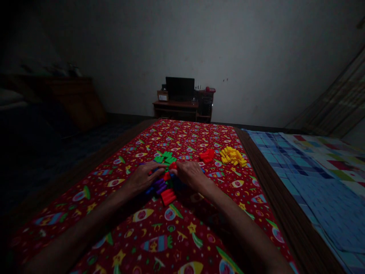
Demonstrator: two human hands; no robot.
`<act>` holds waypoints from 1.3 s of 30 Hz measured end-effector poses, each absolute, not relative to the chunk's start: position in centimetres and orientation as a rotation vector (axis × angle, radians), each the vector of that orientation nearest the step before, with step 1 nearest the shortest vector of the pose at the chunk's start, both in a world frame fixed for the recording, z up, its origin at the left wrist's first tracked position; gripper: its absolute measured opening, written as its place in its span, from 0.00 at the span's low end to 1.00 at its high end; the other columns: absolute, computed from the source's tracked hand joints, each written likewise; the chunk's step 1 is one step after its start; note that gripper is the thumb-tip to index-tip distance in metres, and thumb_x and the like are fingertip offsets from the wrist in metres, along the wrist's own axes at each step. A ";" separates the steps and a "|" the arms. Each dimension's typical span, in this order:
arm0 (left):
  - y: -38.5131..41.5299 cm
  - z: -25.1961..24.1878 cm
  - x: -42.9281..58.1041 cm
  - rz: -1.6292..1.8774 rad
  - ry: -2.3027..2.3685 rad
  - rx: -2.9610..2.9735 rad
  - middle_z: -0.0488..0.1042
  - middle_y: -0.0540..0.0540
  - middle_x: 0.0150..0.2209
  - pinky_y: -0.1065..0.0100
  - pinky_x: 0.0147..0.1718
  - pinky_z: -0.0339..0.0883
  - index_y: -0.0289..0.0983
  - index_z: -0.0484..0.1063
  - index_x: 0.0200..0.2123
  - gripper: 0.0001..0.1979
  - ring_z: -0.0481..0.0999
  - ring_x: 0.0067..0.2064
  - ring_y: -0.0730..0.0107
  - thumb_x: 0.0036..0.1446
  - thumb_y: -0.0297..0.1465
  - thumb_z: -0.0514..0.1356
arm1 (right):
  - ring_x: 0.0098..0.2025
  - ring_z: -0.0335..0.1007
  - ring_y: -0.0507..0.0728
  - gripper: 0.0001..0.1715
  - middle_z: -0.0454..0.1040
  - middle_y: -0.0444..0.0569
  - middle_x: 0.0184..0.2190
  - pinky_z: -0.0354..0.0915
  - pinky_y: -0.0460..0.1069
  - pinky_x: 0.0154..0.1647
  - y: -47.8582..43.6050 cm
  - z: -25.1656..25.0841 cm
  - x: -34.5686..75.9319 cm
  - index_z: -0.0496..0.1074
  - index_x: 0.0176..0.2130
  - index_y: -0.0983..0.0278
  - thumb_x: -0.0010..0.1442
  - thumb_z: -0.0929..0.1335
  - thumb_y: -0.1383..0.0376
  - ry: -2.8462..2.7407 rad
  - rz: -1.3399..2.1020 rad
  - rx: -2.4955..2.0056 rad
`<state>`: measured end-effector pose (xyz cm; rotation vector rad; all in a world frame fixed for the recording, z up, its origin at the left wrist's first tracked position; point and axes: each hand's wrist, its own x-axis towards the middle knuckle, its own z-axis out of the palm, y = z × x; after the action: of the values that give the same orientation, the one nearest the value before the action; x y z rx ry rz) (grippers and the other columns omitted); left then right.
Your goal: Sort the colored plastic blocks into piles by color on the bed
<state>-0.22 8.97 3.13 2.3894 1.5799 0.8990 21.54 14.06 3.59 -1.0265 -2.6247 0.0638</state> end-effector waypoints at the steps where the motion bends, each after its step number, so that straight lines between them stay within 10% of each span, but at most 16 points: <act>1: 9.2 3.0 -1.1 0.910 1.602 2.434 0.79 0.44 0.41 0.63 0.46 0.67 0.39 0.76 0.42 0.19 0.76 0.44 0.63 0.63 0.42 0.50 | 0.25 0.65 0.52 0.20 0.73 0.50 0.26 0.50 0.46 0.27 14.8 4.1 22.5 0.73 0.36 0.66 0.67 0.60 0.55 -2.598 0.045 -1.123; 17: 10.2 1.0 -5.5 0.598 1.758 2.476 0.75 0.42 0.41 0.62 0.47 0.69 0.38 0.76 0.41 0.13 0.75 0.46 0.61 0.57 0.27 0.53 | 0.29 0.69 0.54 0.13 0.75 0.49 0.28 0.54 0.46 0.27 17.9 3.5 26.3 0.72 0.41 0.65 0.63 0.63 0.60 -2.261 0.024 -1.356; 23: 9.9 0.5 -5.3 0.753 1.820 2.394 0.76 0.42 0.45 0.58 0.51 0.67 0.38 0.73 0.47 0.15 0.74 0.49 0.58 0.56 0.31 0.55 | 0.44 0.67 0.56 0.11 0.74 0.51 0.43 0.60 0.49 0.44 12.5 1.4 18.4 0.71 0.45 0.62 0.64 0.63 0.68 -2.709 0.062 -0.595; 39: 9.7 3.2 -3.6 1.033 1.890 2.004 0.80 0.46 0.41 0.65 0.38 0.71 0.41 0.76 0.47 0.22 0.79 0.37 0.61 0.49 0.42 0.61 | 0.39 0.71 0.59 0.14 0.77 0.57 0.36 0.62 0.49 0.40 20.9 2.1 26.0 0.74 0.41 0.69 0.61 0.61 0.74 -2.225 -0.161 -1.243</act>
<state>-3.55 9.67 3.24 2.0040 1.8903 1.0332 26.01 20.94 2.12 -1.2431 -2.2249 -0.1608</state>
